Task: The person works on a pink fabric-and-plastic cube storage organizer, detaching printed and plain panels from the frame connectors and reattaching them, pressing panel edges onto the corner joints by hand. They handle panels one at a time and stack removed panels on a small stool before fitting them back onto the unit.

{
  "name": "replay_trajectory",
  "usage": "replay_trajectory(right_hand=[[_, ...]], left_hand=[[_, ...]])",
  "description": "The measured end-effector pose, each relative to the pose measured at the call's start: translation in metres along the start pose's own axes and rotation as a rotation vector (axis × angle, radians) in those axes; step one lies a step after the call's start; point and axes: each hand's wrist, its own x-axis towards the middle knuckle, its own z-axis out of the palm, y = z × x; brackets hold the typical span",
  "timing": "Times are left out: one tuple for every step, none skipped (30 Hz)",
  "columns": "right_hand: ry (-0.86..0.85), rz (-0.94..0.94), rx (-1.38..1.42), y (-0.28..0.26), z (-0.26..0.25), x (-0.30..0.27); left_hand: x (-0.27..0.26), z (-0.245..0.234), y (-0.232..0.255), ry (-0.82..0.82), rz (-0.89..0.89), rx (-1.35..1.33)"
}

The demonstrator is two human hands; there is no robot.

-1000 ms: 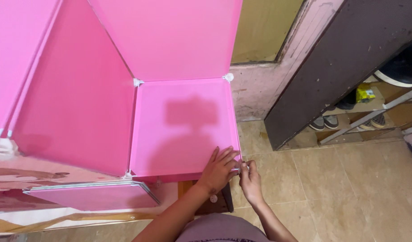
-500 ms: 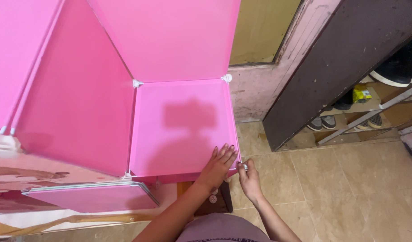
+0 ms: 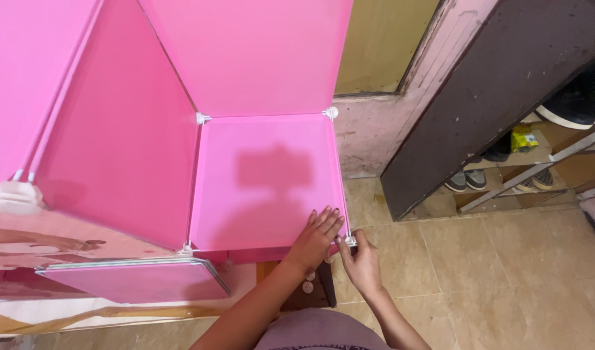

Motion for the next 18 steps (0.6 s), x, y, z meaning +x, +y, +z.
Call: replay_trajectory(right_hand=[[-0.024,0.058,-0.006,-0.001,0.001,0.000],[-0.046,0.114,-0.012,-0.001,0.002,0.001],[-0.067,0.172,-0.018,0.000,0.003,0.001],[-0.055,0.163,0.001,0.002,0.004,0.001],[-0.043,0.155,0.019,0.004,0.006,0.002],[-0.033,0.149,0.039,0.007,0.009,0.002],[-0.035,0.131,0.054,0.011,0.012,0.002],[-0.034,0.112,0.066,0.016,0.013,0.003],[-0.034,0.093,0.079,0.021,0.014,0.004],[-0.054,0.110,0.080,0.026,0.015,0.004],[-0.073,0.127,0.081,0.031,0.015,0.005],[-0.095,0.142,0.083,0.035,0.016,0.007],[-0.084,0.112,0.090,0.039,0.018,0.008],[-0.073,0.084,0.095,0.043,0.019,0.008],[-0.062,0.057,0.101,0.047,0.020,0.008],[-0.062,0.058,0.108,0.050,0.022,0.009],[-0.062,0.059,0.114,0.052,0.023,0.010],[-0.062,0.062,0.121,0.054,0.024,0.010]], left_hand=[[-0.001,0.001,0.000,-0.006,0.001,0.014],[0.000,0.001,-0.001,-0.011,0.004,0.028],[0.000,0.002,-0.001,-0.016,0.008,0.042],[0.001,0.002,0.000,-0.014,0.010,0.052],[0.001,0.002,0.000,-0.012,0.013,0.063],[0.000,0.002,0.000,-0.012,0.014,0.073],[-0.001,0.000,0.000,0.003,0.031,0.138],[0.000,-0.001,0.002,0.020,0.052,0.201],[0.000,-0.002,0.003,0.037,0.072,0.263],[0.000,-0.004,0.005,-0.047,0.034,0.219],[0.001,-0.006,0.007,-0.131,-0.003,0.174],[0.001,-0.009,0.008,-0.213,-0.043,0.131],[0.001,-0.012,0.008,-0.180,-0.023,0.143],[0.002,-0.012,0.008,-0.148,-0.002,0.153],[0.001,-0.012,0.009,-0.117,0.019,0.162],[0.002,-0.012,0.009,-0.170,-0.005,0.155],[0.003,-0.011,0.008,-0.223,-0.030,0.147],[0.002,-0.010,0.007,-0.277,-0.055,0.139]])
